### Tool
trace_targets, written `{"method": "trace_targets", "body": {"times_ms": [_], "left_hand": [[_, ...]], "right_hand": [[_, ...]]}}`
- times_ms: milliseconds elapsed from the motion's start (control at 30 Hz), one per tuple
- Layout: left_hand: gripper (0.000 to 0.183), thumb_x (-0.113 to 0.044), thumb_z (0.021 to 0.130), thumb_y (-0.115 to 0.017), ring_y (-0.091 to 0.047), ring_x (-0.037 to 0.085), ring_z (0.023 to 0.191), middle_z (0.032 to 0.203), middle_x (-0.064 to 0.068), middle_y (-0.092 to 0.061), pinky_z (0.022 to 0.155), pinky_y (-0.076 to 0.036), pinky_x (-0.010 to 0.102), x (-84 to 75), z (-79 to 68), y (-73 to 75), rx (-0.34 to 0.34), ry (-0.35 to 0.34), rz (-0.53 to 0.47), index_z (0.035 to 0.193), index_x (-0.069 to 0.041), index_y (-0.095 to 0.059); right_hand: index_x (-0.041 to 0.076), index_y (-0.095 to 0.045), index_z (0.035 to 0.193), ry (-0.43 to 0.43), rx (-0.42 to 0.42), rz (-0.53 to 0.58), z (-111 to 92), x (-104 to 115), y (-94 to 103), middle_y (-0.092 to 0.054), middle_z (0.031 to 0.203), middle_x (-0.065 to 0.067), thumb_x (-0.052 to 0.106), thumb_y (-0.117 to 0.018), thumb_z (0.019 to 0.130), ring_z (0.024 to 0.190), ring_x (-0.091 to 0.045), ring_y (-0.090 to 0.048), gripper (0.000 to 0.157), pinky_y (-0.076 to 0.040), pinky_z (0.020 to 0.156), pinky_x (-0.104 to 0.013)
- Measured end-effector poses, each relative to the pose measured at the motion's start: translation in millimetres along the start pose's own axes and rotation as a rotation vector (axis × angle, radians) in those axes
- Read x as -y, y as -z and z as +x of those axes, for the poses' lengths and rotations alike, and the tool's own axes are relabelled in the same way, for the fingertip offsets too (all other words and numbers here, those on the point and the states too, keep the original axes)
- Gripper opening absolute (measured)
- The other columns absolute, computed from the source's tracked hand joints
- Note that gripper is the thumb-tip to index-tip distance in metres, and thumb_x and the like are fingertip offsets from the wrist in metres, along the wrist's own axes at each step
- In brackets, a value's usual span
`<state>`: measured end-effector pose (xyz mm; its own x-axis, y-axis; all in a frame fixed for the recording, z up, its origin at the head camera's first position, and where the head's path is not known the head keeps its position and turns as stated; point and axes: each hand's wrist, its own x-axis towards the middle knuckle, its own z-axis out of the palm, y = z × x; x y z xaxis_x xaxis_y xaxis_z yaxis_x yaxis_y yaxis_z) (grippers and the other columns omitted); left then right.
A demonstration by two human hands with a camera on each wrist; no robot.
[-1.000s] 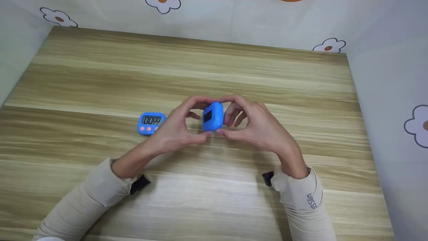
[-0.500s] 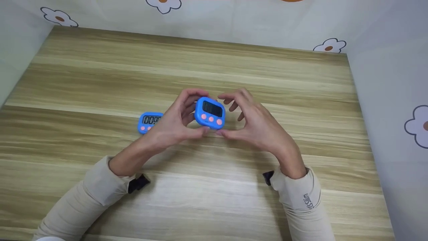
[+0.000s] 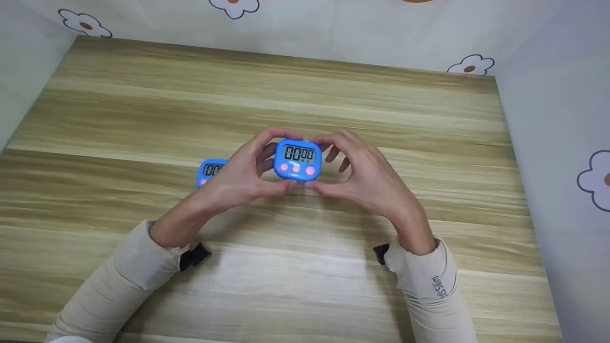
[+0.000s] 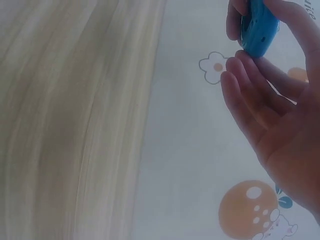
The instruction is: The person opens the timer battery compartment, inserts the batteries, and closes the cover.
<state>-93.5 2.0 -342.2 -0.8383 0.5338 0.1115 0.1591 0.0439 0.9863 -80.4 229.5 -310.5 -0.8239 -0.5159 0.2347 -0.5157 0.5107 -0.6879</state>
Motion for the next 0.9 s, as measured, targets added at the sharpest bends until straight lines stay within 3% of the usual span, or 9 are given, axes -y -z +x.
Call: {"method": "trace_targets", "body": {"times_ms": [133, 267, 367, 433, 600, 900], "left_hand": [[0.068, -0.007, 0.075, -0.084, -0.048, 0.015, 0.114, 0.126, 0.000, -0.046, 0.099, -0.042, 0.026, -2.8, -3.1, 8.5, 0.035, 0.018, 0.359, 0.133, -0.010, -0.046], [0.066, -0.023, 0.076, -0.086, -0.047, 0.018, 0.112, 0.122, 0.002, -0.052, 0.100, -0.039, 0.032, 1.9, -4.0, 9.6, 0.120, 0.048, 0.743, 0.130, -0.006, -0.051], [0.065, -0.031, 0.077, -0.084, -0.049, 0.022, 0.107, 0.118, 0.005, -0.056, 0.097, -0.040, 0.036, 8.1, -3.0, 6.0, 0.192, 0.051, 0.965, 0.129, -0.005, -0.055], [0.064, -0.035, 0.078, -0.083, -0.050, 0.023, 0.106, 0.117, 0.005, -0.057, 0.094, -0.040, 0.038, 11.9, -2.6, 3.2, 0.232, 0.049, 1.060, 0.128, -0.005, -0.056], [0.062, -0.039, 0.081, -0.080, -0.050, 0.023, 0.106, 0.120, 0.004, -0.058, 0.094, -0.039, 0.040, 17.3, -1.9, -1.1, 0.274, 0.068, 1.135, 0.130, -0.008, -0.056], [0.066, -0.042, 0.083, -0.078, -0.049, 0.023, 0.111, 0.126, 0.005, -0.056, 0.096, -0.040, 0.040, 20.1, -2.8, -1.7, 0.321, 0.076, 1.153, 0.134, -0.008, -0.054]], "right_hand": [[0.014, -0.062, 0.126, -0.004, 0.018, -0.058, 0.6, -19.8, -13.8, -0.062, 0.116, 0.006, 0.025, -0.088, 0.074, 0.091, -0.013, -0.059, 0.059, -0.052, 0.072, -0.028], [0.016, -0.063, 0.123, -0.029, 0.085, -0.183, 1.0, -29.4, -30.5, -0.063, 0.109, 0.009, 0.039, -0.086, 0.074, 0.090, -0.014, -0.060, 0.059, -0.052, 0.070, -0.033], [0.014, -0.063, 0.123, -0.053, 0.138, -0.267, -0.3, -31.4, -39.3, -0.063, 0.105, 0.006, 0.040, -0.085, 0.074, 0.090, -0.015, -0.060, 0.059, -0.051, 0.072, -0.036], [0.012, -0.063, 0.123, -0.067, 0.167, -0.311, -1.4, -32.3, -43.1, -0.063, 0.104, 0.003, 0.040, -0.085, 0.074, 0.090, -0.016, -0.060, 0.060, -0.051, 0.074, -0.036], [0.010, -0.063, 0.124, -0.087, 0.212, -0.355, -3.0, -34.2, -46.2, -0.063, 0.105, -0.001, 0.040, -0.085, 0.074, 0.091, -0.018, -0.060, 0.063, -0.052, 0.076, -0.039], [0.008, -0.062, 0.125, -0.102, 0.245, -0.384, -4.0, -34.9, -49.3, -0.063, 0.110, -0.004, 0.042, -0.085, 0.074, 0.101, -0.022, -0.061, 0.065, -0.052, 0.084, -0.046]]}}
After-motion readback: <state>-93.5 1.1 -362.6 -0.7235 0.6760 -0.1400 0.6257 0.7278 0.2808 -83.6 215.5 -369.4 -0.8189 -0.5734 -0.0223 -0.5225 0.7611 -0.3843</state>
